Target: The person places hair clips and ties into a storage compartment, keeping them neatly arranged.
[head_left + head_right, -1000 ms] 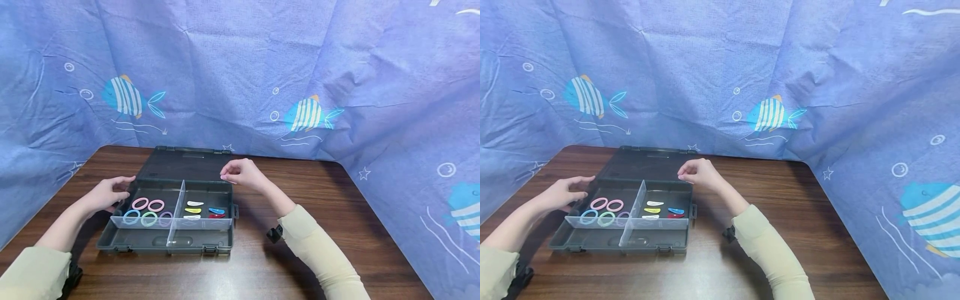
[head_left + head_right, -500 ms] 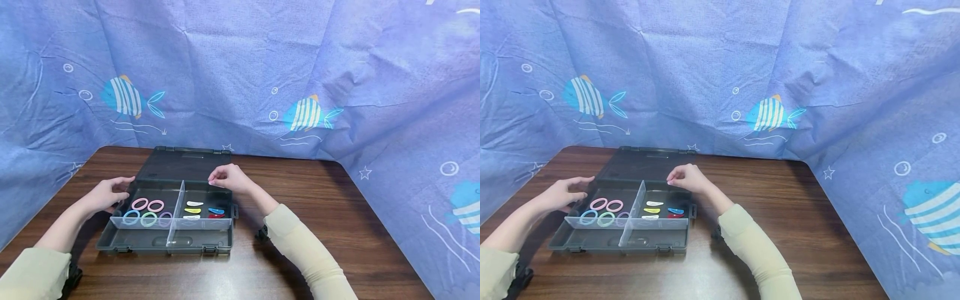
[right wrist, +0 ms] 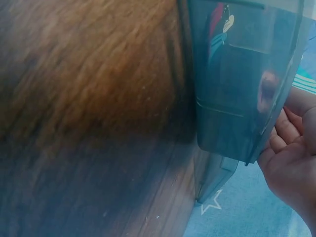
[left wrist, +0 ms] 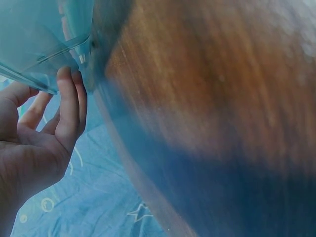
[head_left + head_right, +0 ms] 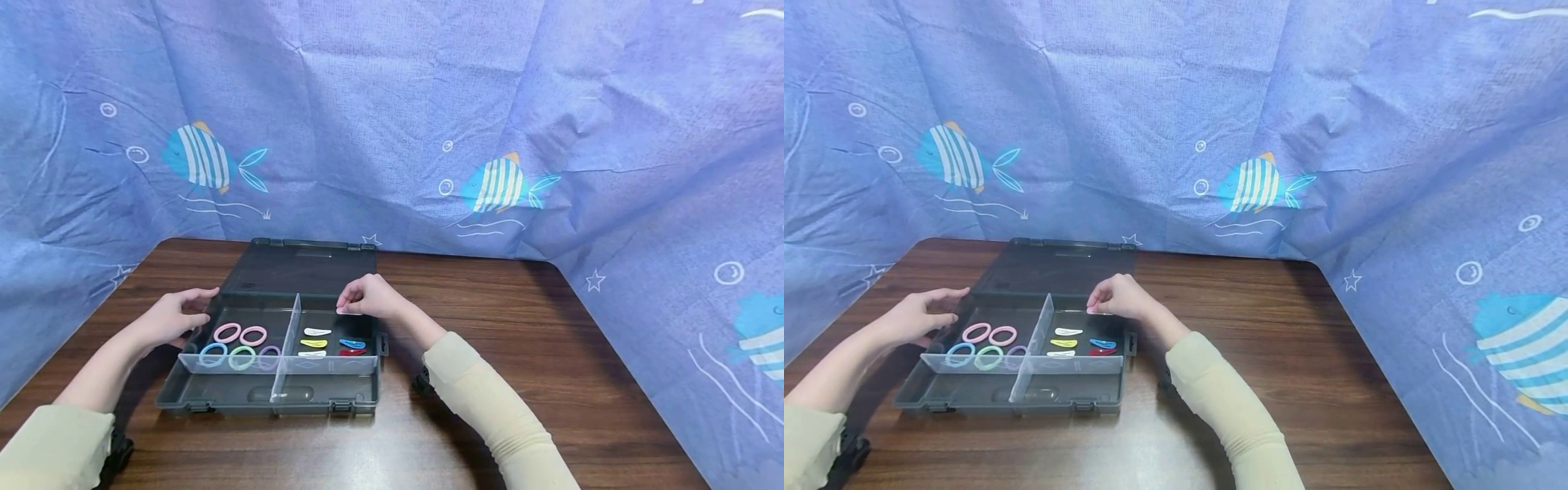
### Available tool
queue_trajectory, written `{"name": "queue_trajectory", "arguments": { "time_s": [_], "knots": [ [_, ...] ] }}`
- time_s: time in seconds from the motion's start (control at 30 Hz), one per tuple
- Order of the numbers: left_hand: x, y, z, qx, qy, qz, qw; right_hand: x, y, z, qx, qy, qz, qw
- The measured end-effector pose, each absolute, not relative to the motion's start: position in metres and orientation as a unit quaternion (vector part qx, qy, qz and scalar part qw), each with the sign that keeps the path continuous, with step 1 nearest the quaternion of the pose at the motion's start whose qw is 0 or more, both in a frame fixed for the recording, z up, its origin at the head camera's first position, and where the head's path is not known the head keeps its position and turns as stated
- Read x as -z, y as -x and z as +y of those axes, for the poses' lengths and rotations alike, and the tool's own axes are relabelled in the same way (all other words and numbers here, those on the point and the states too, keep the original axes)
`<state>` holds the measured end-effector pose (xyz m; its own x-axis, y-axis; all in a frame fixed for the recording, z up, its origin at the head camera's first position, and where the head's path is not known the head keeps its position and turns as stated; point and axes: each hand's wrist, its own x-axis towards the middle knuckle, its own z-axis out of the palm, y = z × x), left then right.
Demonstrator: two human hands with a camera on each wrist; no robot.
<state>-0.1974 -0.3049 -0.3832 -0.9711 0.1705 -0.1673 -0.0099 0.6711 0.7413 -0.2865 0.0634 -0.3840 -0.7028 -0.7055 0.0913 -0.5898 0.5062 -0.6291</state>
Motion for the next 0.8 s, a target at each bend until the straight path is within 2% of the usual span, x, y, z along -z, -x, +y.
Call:
{"name": "queue_trajectory", "arguments": {
  "time_s": [0.23, 0.5, 0.8],
  "knots": [
    [0.3833, 0.1970, -0.3054, -0.401, -0.044, 0.908, 0.111, 0.3881, 0.2820, 0.0629, 0.287, 0.398, 0.862, 0.131],
    [0.3842, 0.1984, -0.3059, -0.399, -0.048, 0.910, 0.103, 0.3883, 0.2795, 0.0601, 0.236, 0.407, 0.870, 0.147],
    [0.3842, 0.1990, -0.3064, -0.400, -0.046, 0.909, 0.109, 0.3907, 0.2782, 0.0550, 0.143, 0.422, 0.887, 0.118]
  ]
}}
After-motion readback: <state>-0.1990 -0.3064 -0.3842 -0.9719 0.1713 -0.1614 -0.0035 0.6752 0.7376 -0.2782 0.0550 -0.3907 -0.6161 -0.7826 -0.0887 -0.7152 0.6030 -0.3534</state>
